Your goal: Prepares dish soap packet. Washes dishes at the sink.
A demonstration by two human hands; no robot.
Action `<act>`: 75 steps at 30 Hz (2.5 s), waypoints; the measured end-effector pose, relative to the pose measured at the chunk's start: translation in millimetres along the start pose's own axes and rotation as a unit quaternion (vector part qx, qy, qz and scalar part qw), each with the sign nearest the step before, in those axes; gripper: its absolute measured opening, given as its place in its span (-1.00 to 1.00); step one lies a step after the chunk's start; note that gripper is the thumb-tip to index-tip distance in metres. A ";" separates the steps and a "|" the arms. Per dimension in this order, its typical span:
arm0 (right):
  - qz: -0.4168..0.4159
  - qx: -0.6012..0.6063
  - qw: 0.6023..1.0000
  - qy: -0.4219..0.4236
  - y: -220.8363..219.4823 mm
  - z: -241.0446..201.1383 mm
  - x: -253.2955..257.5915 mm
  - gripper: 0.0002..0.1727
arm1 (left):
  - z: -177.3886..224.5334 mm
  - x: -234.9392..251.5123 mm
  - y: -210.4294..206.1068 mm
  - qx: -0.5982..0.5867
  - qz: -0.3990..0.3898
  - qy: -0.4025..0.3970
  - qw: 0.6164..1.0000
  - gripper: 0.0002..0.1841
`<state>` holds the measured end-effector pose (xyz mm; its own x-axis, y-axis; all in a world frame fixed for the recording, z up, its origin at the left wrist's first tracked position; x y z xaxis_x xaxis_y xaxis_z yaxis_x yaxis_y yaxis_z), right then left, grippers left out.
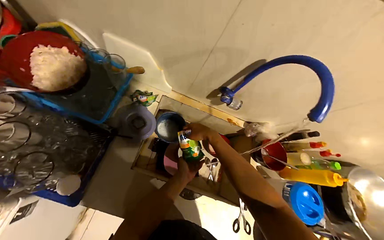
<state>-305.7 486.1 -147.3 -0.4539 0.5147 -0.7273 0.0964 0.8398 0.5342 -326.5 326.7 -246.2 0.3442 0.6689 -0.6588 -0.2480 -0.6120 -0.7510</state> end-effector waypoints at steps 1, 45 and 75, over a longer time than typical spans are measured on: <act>-0.010 -0.011 1.000 -0.003 1.5 0.0 7.6 -0.57 | -0.5 -2.5 -2.3 -0.017 -0.009 0.000 1.000 -0.21; 0.237 0.071 0.961 -0.122 -64.2 108.1 -183.4 -0.54 | -74.6 36.2 -33.1 0.191 -0.029 0.163 0.967 -0.32; -0.022 0.018 0.986 -0.166 -80.4 26.9 -106.4 -0.36 | 0.5 29.3 -2.5 0.378 0.045 -0.054 0.923 -0.44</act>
<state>-241.3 368.4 -124.5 -0.1442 0.5002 -0.8538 0.1171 0.8654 0.4873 -316.2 347.9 -263.6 0.2099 0.6933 -0.6894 -0.8463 -0.2242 -0.4832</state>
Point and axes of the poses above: each hand's wrist, its own x-axis towards the middle knuckle, its own y-axis out of the back of the hand, z = x × y, the point moved 3 cm from there along x, towards the middle knuckle, and after that the axes turned 5 degrees about -z, right-handed, at the moved point
